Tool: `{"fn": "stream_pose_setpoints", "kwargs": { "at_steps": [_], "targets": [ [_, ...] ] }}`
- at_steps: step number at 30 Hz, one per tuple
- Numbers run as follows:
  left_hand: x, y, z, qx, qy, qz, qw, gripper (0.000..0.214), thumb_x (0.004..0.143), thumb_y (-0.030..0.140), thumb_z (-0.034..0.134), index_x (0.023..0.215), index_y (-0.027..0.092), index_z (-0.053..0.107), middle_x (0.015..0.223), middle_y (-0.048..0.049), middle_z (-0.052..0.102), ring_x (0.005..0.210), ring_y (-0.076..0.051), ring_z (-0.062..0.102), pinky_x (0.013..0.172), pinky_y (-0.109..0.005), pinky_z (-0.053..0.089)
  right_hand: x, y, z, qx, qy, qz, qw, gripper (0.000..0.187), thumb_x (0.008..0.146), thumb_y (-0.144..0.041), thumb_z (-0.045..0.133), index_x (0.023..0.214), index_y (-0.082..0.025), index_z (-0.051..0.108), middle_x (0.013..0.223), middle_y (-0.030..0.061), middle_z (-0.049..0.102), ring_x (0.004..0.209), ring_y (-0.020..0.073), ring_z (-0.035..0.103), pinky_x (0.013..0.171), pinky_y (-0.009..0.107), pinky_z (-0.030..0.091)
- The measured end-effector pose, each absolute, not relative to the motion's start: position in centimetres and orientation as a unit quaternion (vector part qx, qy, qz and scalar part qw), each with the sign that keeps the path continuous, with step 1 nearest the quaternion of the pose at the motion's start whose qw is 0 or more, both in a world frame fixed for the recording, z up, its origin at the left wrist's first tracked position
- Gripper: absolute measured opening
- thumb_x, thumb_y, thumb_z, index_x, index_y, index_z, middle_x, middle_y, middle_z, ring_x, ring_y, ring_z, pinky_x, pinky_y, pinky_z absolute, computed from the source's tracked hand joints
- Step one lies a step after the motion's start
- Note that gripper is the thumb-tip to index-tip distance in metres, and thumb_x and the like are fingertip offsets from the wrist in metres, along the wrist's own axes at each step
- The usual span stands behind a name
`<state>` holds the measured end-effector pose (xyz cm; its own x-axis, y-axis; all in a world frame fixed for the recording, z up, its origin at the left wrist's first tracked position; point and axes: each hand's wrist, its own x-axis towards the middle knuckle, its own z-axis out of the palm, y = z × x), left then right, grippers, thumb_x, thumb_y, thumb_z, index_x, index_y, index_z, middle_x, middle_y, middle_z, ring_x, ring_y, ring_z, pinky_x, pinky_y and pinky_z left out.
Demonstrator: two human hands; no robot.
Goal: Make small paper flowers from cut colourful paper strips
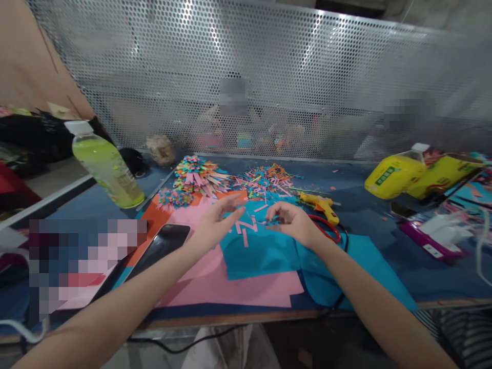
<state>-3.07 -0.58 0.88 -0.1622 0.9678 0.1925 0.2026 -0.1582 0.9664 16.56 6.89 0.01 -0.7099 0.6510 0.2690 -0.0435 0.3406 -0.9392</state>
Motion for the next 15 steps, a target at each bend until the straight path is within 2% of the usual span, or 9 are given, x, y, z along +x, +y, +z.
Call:
{"fn": "stream_pose_setpoints", "kwargs": {
  "at_steps": [2,4,9,15],
  "targets": [
    [-3.3,-0.4,1.0,0.507,0.559,0.538,0.376,0.042,0.072,0.041,0.057,0.108,0.019,0.055,0.106,-0.0078,0.061,0.082,-0.016,0.058,0.054,-0.021,0.045,16.7,6.8,0.2,-0.175,-0.784,0.495,0.331,0.016,0.063,-0.008,0.059,0.074,-0.019,0.054,0.096,0.0044,0.051,0.099,0.0187,0.051,0.079,0.031,0.044],
    [-3.2,-0.4,1.0,0.482,0.569,0.512,0.426,0.041,0.070,0.041,0.059,0.104,0.017,0.057,0.100,-0.0077,0.061,0.077,-0.015,0.058,0.052,-0.020,0.044,16.8,6.6,0.5,-0.158,-0.807,0.469,0.322,0.022,0.061,-0.001,0.053,0.073,-0.019,0.056,0.106,0.0053,0.046,0.106,0.0202,0.046,0.082,0.032,0.043],
    [-2.4,-1.0,0.9,0.477,0.498,0.445,0.571,0.037,0.070,0.043,0.060,0.096,0.017,0.059,0.083,-0.0048,0.061,0.064,-0.011,0.058,0.051,-0.020,0.043,16.8,5.9,1.0,-0.133,-0.844,0.435,0.285,0.032,0.057,0.005,0.047,0.073,-0.020,0.058,0.107,0.0049,0.045,0.112,0.0208,0.040,0.087,0.033,0.040],
    [-2.1,-1.2,1.0,0.545,0.482,0.408,0.551,0.034,0.064,0.032,0.068,0.094,0.017,0.060,0.066,-0.0006,0.062,0.052,-0.008,0.053,0.050,-0.019,0.042,16.8,5.6,1.2,-0.143,-0.858,0.423,0.255,0.032,0.057,0.005,0.046,0.073,-0.019,0.058,0.113,0.0041,0.042,0.113,0.0202,0.039,0.088,0.033,0.039]
  ]
}}
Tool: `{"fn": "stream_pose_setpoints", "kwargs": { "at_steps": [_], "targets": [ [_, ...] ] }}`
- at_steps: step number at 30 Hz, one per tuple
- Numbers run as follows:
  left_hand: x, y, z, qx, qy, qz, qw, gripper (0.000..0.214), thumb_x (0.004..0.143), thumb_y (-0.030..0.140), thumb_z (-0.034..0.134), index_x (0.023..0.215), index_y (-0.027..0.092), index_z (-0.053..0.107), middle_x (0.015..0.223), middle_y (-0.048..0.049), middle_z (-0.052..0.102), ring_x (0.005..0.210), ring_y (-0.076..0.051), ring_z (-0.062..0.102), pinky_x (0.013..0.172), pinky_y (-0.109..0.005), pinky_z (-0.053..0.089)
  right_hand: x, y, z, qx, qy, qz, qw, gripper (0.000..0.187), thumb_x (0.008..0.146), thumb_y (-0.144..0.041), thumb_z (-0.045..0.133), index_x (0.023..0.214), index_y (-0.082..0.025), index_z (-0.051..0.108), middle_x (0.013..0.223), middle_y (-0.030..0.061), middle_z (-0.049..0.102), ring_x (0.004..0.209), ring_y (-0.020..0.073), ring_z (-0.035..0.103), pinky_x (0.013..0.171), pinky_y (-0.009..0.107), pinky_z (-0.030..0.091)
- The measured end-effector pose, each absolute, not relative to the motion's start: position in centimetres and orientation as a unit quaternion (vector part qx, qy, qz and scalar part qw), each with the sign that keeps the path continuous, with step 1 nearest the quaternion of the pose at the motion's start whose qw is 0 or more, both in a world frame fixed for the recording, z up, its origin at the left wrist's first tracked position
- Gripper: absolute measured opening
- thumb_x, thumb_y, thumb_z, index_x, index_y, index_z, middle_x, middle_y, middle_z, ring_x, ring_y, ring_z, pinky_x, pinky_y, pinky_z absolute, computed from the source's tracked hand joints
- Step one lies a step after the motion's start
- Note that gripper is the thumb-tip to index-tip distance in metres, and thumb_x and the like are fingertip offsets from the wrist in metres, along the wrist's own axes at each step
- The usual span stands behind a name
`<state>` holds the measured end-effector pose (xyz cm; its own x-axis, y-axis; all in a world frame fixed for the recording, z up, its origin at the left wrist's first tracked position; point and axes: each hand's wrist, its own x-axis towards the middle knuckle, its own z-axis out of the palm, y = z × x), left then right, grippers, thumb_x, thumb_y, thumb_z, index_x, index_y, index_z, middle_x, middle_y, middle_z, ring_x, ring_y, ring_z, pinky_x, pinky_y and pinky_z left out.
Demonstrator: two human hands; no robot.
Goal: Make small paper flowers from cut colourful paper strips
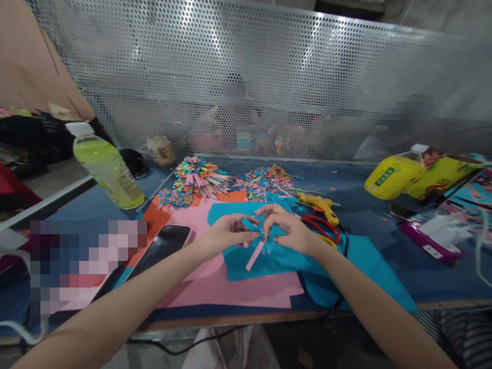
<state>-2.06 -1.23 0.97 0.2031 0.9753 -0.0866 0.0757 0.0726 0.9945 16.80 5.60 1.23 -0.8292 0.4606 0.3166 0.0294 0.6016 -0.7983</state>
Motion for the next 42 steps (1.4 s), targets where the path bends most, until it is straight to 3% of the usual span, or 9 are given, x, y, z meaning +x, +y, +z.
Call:
{"fn": "stream_pose_setpoints", "kwargs": {
  "at_steps": [12,18,21,24,28,32,35,38,42],
  "targets": [
    [-2.1,-1.0,0.2,0.551,0.480,0.413,0.543,0.045,0.057,0.023,0.072,0.098,0.015,0.055,0.071,-0.0029,0.063,0.061,-0.013,0.058,0.046,-0.020,0.043,16.5,5.5,1.3,-0.154,-0.865,0.403,0.255,0.032,0.056,0.007,0.045,0.073,-0.017,0.058,0.108,0.0049,0.044,0.109,0.0188,0.043,0.087,0.033,0.040],
    [-2.1,-1.0,0.1,0.563,0.489,0.418,0.519,0.042,0.055,0.020,0.072,0.094,0.015,0.058,0.076,-0.0036,0.063,0.068,-0.014,0.058,0.055,-0.023,0.046,16.5,5.4,1.3,-0.160,-0.875,0.384,0.247,0.033,0.057,0.007,0.046,0.073,-0.018,0.059,0.108,0.0048,0.044,0.108,0.0177,0.044,0.086,0.033,0.041],
    [-2.1,-1.0,0.2,0.545,0.494,0.402,0.545,0.042,0.059,0.024,0.070,0.098,0.014,0.056,0.070,-0.0029,0.062,0.059,-0.012,0.056,0.050,-0.022,0.043,16.5,5.3,1.4,-0.158,-0.880,0.377,0.243,0.032,0.058,0.007,0.046,0.074,-0.018,0.059,0.109,0.0044,0.044,0.108,0.0176,0.043,0.086,0.033,0.041],
    [-2.1,-1.1,0.3,0.521,0.484,0.401,0.578,0.037,0.065,0.028,0.066,0.098,0.015,0.057,0.067,-0.0025,0.060,0.052,-0.009,0.053,0.049,-0.021,0.042,16.5,5.1,1.5,-0.146,-0.884,0.371,0.244,0.029,0.062,0.005,0.048,0.075,-0.018,0.059,0.110,0.0047,0.045,0.111,0.0177,0.042,0.085,0.032,0.042],
    [-2.2,-1.0,0.4,0.474,0.476,0.440,0.596,0.034,0.062,0.024,0.069,0.092,0.015,0.058,0.069,-0.0034,0.061,0.056,-0.011,0.057,0.049,-0.021,0.043,17.4,6.2,1.9,-0.144,-0.890,0.330,0.279,0.017,0.076,-0.009,0.050,0.086,-0.020,0.058,0.112,0.0059,0.048,0.108,0.0169,0.046,0.080,0.030,0.045],
    [-2.6,-0.7,0.5,0.409,0.476,0.492,0.603,0.040,0.059,0.021,0.072,0.095,0.015,0.056,0.072,-0.0043,0.063,0.058,-0.013,0.059,0.045,-0.020,0.042,20.2,9.6,1.9,-0.362,-0.851,0.131,0.358,0.021,0.081,-0.026,0.047,0.100,-0.018,0.052,0.105,0.0092,0.054,0.098,0.0195,0.051,0.081,0.035,0.044],
    [-3.0,-0.6,0.6,0.376,0.482,0.517,0.599,0.047,0.058,0.018,0.073,0.101,0.015,0.054,0.071,-0.0042,0.063,0.061,-0.015,0.062,0.046,-0.020,0.043,22.2,11.8,1.1,-0.647,-0.720,-0.026,0.248,0.047,0.075,-0.045,0.051,0.103,-0.007,0.050,0.103,0.0205,0.053,0.103,0.0332,0.048,0.084,0.049,0.038],
    [-3.1,-0.5,0.5,0.369,0.477,0.528,0.599,0.045,0.057,0.016,0.073,0.098,0.015,0.055,0.075,-0.0056,0.064,0.066,-0.018,0.064,0.046,-0.020,0.045,22.8,12.8,-0.1,-0.769,-0.627,-0.011,0.121,0.073,0.068,-0.063,0.049,0.107,-0.001,0.046,0.107,0.0280,0.049,0.104,0.0402,0.046,0.079,0.051,0.040],
    [-3.2,-0.4,0.3,0.366,0.471,0.541,0.593,0.040,0.057,0.015,0.074,0.093,0.014,0.056,0.078,-0.0060,0.064,0.067,-0.018,0.064,0.048,-0.021,0.048,22.9,13.6,-0.9,-0.793,-0.599,0.017,0.108,0.069,0.067,-0.051,0.058,0.114,-0.003,0.040,0.109,0.0270,0.049,0.106,0.0377,0.047,0.079,0.047,0.042]
  ]
}}
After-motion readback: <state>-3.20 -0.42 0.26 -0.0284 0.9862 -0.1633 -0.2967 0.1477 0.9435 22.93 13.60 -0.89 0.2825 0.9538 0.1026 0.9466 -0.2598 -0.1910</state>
